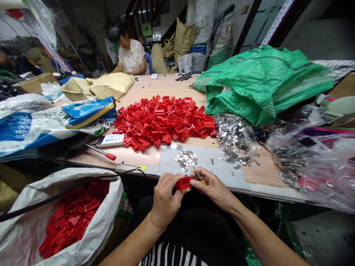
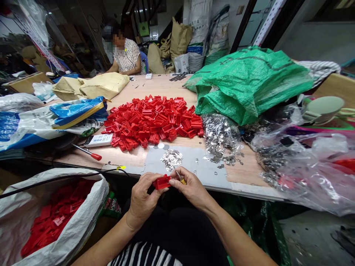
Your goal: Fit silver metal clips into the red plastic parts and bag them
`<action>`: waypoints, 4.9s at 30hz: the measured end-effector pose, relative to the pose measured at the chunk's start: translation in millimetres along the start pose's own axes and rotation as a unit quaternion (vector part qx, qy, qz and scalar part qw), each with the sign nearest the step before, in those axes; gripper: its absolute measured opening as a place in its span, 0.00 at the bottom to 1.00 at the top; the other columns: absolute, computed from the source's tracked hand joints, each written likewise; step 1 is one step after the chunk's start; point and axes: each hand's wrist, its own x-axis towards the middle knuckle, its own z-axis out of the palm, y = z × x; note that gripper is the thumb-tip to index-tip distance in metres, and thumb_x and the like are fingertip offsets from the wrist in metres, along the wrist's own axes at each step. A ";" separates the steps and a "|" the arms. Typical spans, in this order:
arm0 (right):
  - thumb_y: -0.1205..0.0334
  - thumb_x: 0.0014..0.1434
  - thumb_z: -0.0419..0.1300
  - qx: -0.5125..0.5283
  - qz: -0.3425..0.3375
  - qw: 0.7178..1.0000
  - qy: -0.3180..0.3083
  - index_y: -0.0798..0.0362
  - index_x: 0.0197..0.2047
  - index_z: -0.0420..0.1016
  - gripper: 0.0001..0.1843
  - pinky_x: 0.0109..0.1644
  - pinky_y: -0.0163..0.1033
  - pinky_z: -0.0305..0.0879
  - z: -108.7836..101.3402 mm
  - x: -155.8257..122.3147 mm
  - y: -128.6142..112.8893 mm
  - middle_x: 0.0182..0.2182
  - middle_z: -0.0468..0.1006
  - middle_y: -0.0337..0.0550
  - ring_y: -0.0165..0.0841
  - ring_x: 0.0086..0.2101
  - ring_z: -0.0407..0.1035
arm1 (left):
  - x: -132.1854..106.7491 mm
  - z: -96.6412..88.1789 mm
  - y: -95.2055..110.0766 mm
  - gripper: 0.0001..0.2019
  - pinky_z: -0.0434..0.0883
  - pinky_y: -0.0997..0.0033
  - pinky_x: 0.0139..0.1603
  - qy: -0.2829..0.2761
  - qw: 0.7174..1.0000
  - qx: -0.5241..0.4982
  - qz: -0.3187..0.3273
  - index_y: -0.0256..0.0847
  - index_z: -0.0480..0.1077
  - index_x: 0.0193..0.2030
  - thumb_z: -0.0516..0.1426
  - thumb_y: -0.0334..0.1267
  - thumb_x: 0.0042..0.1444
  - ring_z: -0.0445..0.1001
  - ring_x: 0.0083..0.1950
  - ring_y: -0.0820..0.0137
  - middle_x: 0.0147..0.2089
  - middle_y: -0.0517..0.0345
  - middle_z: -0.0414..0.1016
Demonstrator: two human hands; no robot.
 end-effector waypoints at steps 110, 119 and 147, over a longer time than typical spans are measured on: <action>0.50 0.58 0.59 -0.054 -0.018 0.996 0.073 0.51 0.32 0.66 0.13 0.27 0.33 0.55 13.8 9.8 24.5 0.24 0.64 0.32 0.26 0.23 0.56 | -22.7 7.4 -9.6 0.11 0.70 0.68 0.45 0.005 0.988 -0.084 -0.132 0.40 0.71 0.44 0.63 0.32 0.53 0.73 0.41 0.67 0.39 0.56 0.75; 0.51 0.55 0.61 -0.058 -0.045 0.989 0.126 0.50 0.30 0.63 0.14 0.32 0.34 0.60 18.9 5.6 25.8 0.28 0.67 0.35 0.29 0.28 0.61 | -20.1 9.0 -8.3 0.11 0.70 0.71 0.43 0.005 0.980 -0.114 -0.162 0.41 0.71 0.42 0.64 0.32 0.51 0.74 0.39 0.70 0.38 0.59 0.76; 0.45 0.59 0.58 0.009 0.001 1.000 0.025 0.51 0.44 0.66 0.19 0.26 0.32 0.54 15.8 1.4 19.5 0.27 0.63 0.33 0.26 0.24 0.55 | -19.0 5.2 -10.2 0.11 0.72 0.66 0.46 -0.016 0.986 -0.094 -0.138 0.42 0.70 0.46 0.61 0.34 0.55 0.74 0.43 0.67 0.42 0.55 0.75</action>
